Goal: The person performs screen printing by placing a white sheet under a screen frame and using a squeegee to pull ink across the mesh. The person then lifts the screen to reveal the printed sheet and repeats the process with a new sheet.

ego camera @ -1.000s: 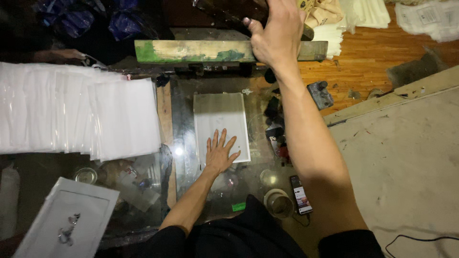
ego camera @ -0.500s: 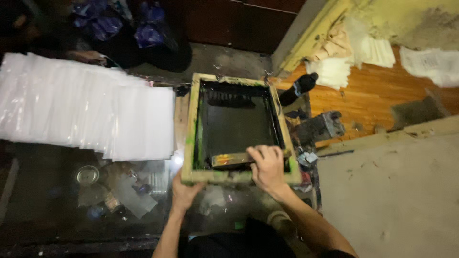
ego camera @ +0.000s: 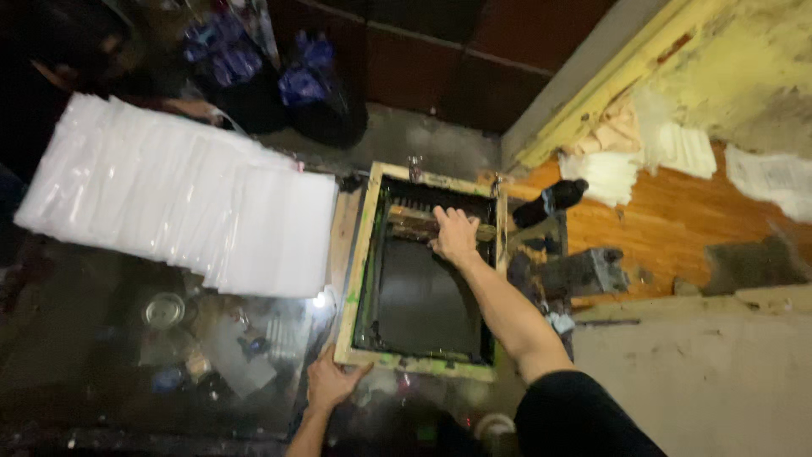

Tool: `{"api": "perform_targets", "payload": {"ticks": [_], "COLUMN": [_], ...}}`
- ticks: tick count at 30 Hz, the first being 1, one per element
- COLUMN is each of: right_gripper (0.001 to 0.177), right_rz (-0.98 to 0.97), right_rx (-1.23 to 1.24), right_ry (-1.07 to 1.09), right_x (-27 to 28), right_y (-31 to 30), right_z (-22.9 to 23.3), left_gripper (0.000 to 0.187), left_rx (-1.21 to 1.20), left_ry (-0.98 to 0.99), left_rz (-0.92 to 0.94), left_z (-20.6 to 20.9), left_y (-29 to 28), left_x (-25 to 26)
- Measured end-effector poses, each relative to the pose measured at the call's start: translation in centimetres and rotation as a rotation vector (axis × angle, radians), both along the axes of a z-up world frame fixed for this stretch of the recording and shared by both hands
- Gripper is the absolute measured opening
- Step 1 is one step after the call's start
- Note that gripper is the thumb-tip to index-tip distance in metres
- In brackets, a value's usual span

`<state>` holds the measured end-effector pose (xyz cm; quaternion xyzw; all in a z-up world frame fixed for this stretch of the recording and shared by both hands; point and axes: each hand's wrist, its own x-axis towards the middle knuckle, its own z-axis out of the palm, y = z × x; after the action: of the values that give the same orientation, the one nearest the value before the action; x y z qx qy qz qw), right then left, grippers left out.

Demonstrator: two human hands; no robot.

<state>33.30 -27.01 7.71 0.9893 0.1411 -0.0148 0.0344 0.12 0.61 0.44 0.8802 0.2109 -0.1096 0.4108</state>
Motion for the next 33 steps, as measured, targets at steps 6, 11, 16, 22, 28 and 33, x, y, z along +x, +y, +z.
{"api": "perform_targets", "payload": {"ticks": [6,11,16,22,28,33], "right_gripper": [0.076,0.08,0.076,0.061,0.074,0.077], "right_rz": [-0.009,-0.066,-0.077,0.004,0.021,0.019], "right_rx": [0.008,0.04,0.027,-0.012,-0.007,-0.041], "right_ry": [0.095,0.229,0.338,0.216,-0.034,-0.022], "right_x": [-21.9,-21.9,-23.0,-22.6,-3.9,3.0], "right_y": [0.9,0.3,0.8,1.0,0.2,0.0], "right_z": [0.6,2.0,3.1,0.7,-1.6,-1.8], "left_gripper": [0.061,0.074,0.067,0.073,0.062,0.071], "left_rx": [-0.011,-0.06,-0.018,-0.088,0.107,-0.065], "left_ry": [-0.044,0.044,0.036,0.077,-0.043,-0.143], "left_rz": [-0.027,-0.017,0.039,0.056,0.061,0.141], "left_z": [2.0,2.2,2.0,1.8,-2.3,0.2], "left_y": [0.5,0.6,0.8,1.0,-0.1,0.1], "left_x": [-0.1,-1.1,-1.1,-0.8,-1.8,-1.3]}}
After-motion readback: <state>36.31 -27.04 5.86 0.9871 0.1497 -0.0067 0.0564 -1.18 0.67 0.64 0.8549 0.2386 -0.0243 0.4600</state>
